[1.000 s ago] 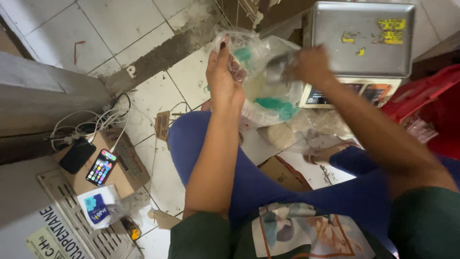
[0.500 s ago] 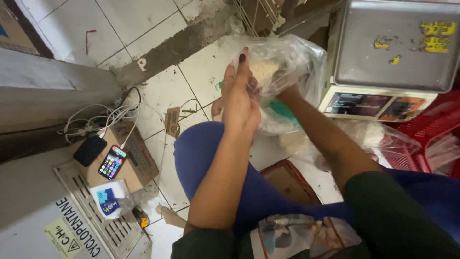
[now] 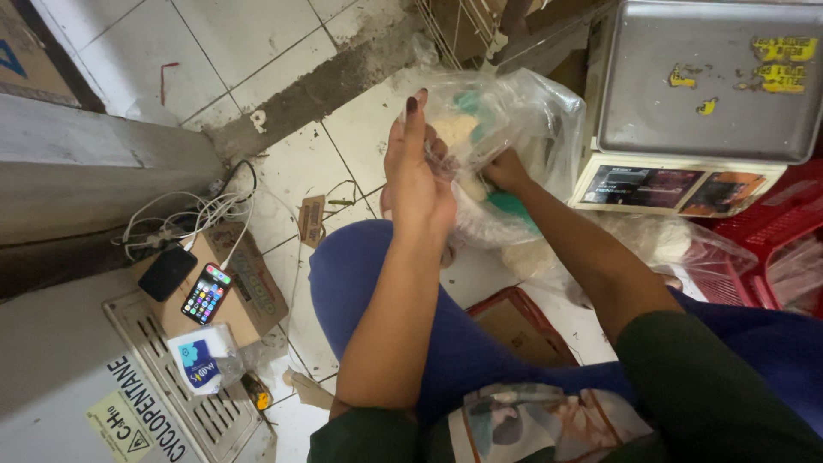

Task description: The person weighs white powder using a digital scale and transfers it into small plastic bags with a scoop, then gathers several bags and places them in a red basket.

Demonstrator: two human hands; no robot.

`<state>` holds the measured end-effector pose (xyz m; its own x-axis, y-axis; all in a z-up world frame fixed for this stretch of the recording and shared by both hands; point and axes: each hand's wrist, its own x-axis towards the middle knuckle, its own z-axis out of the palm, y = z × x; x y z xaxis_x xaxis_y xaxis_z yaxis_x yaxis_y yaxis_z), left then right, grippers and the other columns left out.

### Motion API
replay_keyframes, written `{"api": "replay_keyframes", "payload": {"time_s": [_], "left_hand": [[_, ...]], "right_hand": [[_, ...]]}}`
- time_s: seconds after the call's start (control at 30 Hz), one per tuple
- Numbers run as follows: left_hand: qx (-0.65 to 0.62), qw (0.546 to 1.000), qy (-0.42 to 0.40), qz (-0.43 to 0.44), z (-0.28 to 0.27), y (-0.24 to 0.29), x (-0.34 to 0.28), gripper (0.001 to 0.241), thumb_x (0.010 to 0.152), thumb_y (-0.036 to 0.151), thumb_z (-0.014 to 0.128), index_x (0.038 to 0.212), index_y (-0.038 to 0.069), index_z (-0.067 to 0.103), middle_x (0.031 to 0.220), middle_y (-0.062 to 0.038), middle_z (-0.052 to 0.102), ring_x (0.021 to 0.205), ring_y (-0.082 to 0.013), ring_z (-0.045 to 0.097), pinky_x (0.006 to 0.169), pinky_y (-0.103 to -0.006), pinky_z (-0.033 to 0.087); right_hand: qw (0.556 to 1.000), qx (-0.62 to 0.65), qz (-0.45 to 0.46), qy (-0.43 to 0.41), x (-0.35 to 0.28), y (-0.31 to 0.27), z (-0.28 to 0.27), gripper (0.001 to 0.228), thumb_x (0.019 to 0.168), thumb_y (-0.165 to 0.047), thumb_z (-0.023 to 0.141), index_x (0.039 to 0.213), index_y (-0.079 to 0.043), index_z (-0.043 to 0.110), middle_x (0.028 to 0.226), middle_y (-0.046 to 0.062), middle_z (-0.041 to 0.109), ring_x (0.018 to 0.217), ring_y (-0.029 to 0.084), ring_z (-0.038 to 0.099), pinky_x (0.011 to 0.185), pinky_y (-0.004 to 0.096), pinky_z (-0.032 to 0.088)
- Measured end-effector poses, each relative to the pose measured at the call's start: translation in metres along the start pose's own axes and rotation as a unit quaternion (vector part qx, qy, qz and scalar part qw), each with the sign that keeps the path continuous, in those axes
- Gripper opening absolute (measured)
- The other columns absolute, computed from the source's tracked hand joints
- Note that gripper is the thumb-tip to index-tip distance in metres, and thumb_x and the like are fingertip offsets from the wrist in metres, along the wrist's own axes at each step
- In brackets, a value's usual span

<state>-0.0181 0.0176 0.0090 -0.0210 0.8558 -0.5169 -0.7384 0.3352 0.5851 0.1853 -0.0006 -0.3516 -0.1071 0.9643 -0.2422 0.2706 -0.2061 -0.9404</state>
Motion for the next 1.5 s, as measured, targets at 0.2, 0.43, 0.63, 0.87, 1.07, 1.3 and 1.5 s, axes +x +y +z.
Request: {"api": "replay_keyframes", "payload": {"time_s": [0.2,0.43,0.63,0.87,1.07,1.3,1.5], "left_hand": [[-0.001,1.000,-0.010,-0.023,0.004,0.000,-0.001,0.046,0.089,0.037,0.076,0.126,0.012,0.063,0.074,0.008,0.041,0.062,-0.0047,0.039,0.049,-0.0230,0.032],[-0.007,0.999,-0.029,-0.019,-0.002,-0.011,0.011,0.032,0.087,0.035,0.079,0.104,0.015,0.059,0.072,0.007,0.040,0.056,-0.0051,0.037,0.045,-0.0246,0.030],[0.016,0.999,-0.037,-0.006,-0.011,-0.039,0.036,0.033,0.090,0.032,0.078,0.094,0.014,0.050,0.072,0.005,0.043,0.055,-0.0076,0.039,0.044,-0.0270,0.032],[0.048,0.998,-0.029,-0.011,-0.023,-0.079,0.063,0.020,0.092,0.029,0.071,0.097,0.013,0.060,0.072,0.005,0.048,0.055,-0.0069,0.043,0.044,-0.0263,0.034],[0.031,0.995,-0.091,-0.005,-0.025,-0.110,0.068,0.019,0.094,0.026,0.074,0.089,0.012,0.064,0.068,0.006,0.043,0.054,-0.0065,0.039,0.045,-0.0242,0.031],[0.115,0.986,-0.107,-0.061,-0.014,-0.119,0.040,0.022,0.095,0.029,0.074,0.103,0.008,0.073,0.066,0.008,0.042,0.051,-0.0057,0.036,0.044,-0.0252,0.029],[0.136,0.980,-0.126,-0.072,-0.014,-0.133,0.033,0.030,0.100,0.033,0.066,0.114,0.008,0.073,0.067,0.007,0.048,0.051,-0.0055,0.039,0.044,-0.0250,0.031]], "right_hand": [[0.980,0.135,0.095,0.112,-0.019,0.020,-0.024,0.028,0.095,-0.022,0.062,0.077,-0.002,0.066,0.066,0.006,0.060,0.054,0.014,0.056,0.047,0.030,0.043],[0.980,0.122,0.044,0.153,-0.032,0.003,-0.083,0.022,0.092,-0.019,0.061,0.083,-0.001,0.071,0.074,0.002,0.066,0.063,0.012,0.062,0.055,0.029,0.051],[0.984,0.068,0.020,0.165,-0.057,-0.052,-0.139,0.021,0.096,-0.017,0.065,0.092,0.002,0.072,0.077,0.008,0.065,0.065,0.015,0.058,0.056,0.031,0.047],[0.979,-0.008,0.074,0.191,-0.136,-0.197,-0.212,0.026,0.099,-0.020,0.056,0.106,0.002,0.068,0.086,0.009,0.067,0.066,0.018,0.068,0.054,0.031,0.056],[0.982,-0.077,0.012,0.170,-0.166,-0.287,-0.223,0.024,0.100,-0.018,0.064,0.107,0.003,0.074,0.093,0.013,0.071,0.073,0.017,0.065,0.063,0.030,0.054],[0.934,-0.339,-0.019,0.106,-0.163,-0.337,-0.180,0.034,0.096,-0.033,0.065,0.101,-0.001,0.077,0.092,0.016,0.072,0.070,0.025,0.067,0.070,0.043,0.056],[0.756,-0.627,-0.171,0.082,-0.140,-0.359,-0.121,0.028,0.091,-0.035,0.069,0.086,-0.008,0.075,0.087,0.014,0.071,0.082,0.032,0.068,0.085,0.048,0.045]]}}
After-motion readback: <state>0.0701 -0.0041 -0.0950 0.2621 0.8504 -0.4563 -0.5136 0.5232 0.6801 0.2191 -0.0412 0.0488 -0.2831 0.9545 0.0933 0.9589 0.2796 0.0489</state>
